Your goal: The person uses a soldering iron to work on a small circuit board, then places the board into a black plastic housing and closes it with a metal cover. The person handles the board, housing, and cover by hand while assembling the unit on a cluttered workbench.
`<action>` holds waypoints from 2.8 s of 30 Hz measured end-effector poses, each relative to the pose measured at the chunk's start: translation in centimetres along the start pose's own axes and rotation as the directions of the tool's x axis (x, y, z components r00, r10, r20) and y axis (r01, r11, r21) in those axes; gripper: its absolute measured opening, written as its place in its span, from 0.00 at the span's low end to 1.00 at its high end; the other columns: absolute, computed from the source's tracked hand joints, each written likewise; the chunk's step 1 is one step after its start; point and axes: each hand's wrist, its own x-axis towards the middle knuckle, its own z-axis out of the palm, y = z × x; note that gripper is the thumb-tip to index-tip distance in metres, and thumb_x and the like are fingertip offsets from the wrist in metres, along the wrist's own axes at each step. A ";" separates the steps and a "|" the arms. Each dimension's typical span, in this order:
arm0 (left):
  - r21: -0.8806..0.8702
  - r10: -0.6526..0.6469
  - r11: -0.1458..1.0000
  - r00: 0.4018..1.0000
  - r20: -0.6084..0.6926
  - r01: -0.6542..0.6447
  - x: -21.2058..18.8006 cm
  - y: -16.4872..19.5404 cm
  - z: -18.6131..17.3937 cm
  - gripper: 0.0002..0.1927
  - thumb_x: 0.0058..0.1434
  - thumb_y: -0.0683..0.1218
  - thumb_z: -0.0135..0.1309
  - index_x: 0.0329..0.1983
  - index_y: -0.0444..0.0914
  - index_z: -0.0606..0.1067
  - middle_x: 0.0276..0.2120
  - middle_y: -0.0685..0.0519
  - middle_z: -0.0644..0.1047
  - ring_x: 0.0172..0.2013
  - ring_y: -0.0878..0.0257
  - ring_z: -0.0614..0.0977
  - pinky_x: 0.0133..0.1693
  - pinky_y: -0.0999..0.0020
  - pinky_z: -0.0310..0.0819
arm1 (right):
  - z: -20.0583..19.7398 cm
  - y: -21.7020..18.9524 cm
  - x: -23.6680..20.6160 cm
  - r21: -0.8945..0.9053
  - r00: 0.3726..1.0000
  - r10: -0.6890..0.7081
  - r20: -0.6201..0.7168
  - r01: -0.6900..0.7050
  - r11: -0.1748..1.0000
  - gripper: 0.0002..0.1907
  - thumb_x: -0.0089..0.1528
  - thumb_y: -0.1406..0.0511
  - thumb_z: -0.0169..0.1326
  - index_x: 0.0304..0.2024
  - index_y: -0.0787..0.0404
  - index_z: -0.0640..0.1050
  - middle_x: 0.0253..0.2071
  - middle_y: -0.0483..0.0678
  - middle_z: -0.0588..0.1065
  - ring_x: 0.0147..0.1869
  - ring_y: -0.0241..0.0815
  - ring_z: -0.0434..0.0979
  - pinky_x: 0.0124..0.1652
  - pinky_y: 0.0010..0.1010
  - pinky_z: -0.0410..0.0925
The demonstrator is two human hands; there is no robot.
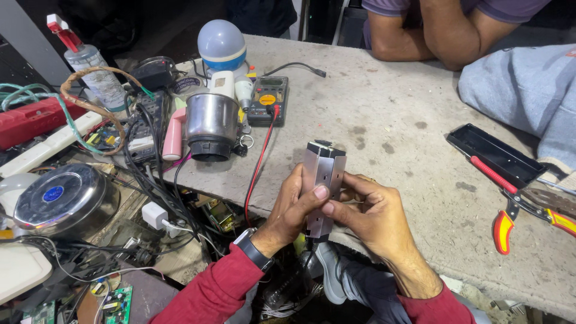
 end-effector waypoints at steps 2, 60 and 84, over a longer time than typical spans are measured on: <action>-0.036 -0.014 0.999 1.000 0.013 0.015 0.0 -0.2 -0.1 0.39 0.61 0.64 0.52 0.61 0.28 0.64 0.49 0.42 0.76 0.51 0.58 0.79 0.54 0.62 0.76 | 0.1 -0.2 0.0 0.021 1.000 -0.020 0.018 0.019 1.000 0.27 0.54 0.73 0.65 0.58 0.68 0.78 0.41 0.50 0.81 0.40 0.33 0.83 0.39 0.23 0.78; -0.245 -0.067 0.967 0.998 0.008 0.067 0.3 0.2 -1.0 0.34 0.60 0.62 0.64 0.57 0.35 0.69 0.44 0.52 0.79 0.44 0.67 0.81 0.46 0.69 0.79 | 2.3 -1.2 -1.9 -0.461 0.947 -0.309 -0.082 0.239 0.854 0.19 0.55 0.64 0.68 0.45 0.66 0.82 0.29 0.45 0.78 0.28 0.33 0.80 0.23 0.23 0.72; 0.516 0.486 0.780 0.861 -0.146 -0.353 -0.9 1.7 0.3 0.32 0.76 0.64 0.37 0.31 0.33 0.70 0.19 0.51 0.68 0.21 0.66 0.73 0.24 0.65 0.64 | 2.4 3.7 -3.7 -0.113 0.950 -0.290 -0.114 0.278 0.954 0.13 0.56 0.69 0.64 0.43 0.69 0.79 0.33 0.44 0.73 0.36 0.31 0.69 0.38 0.22 0.67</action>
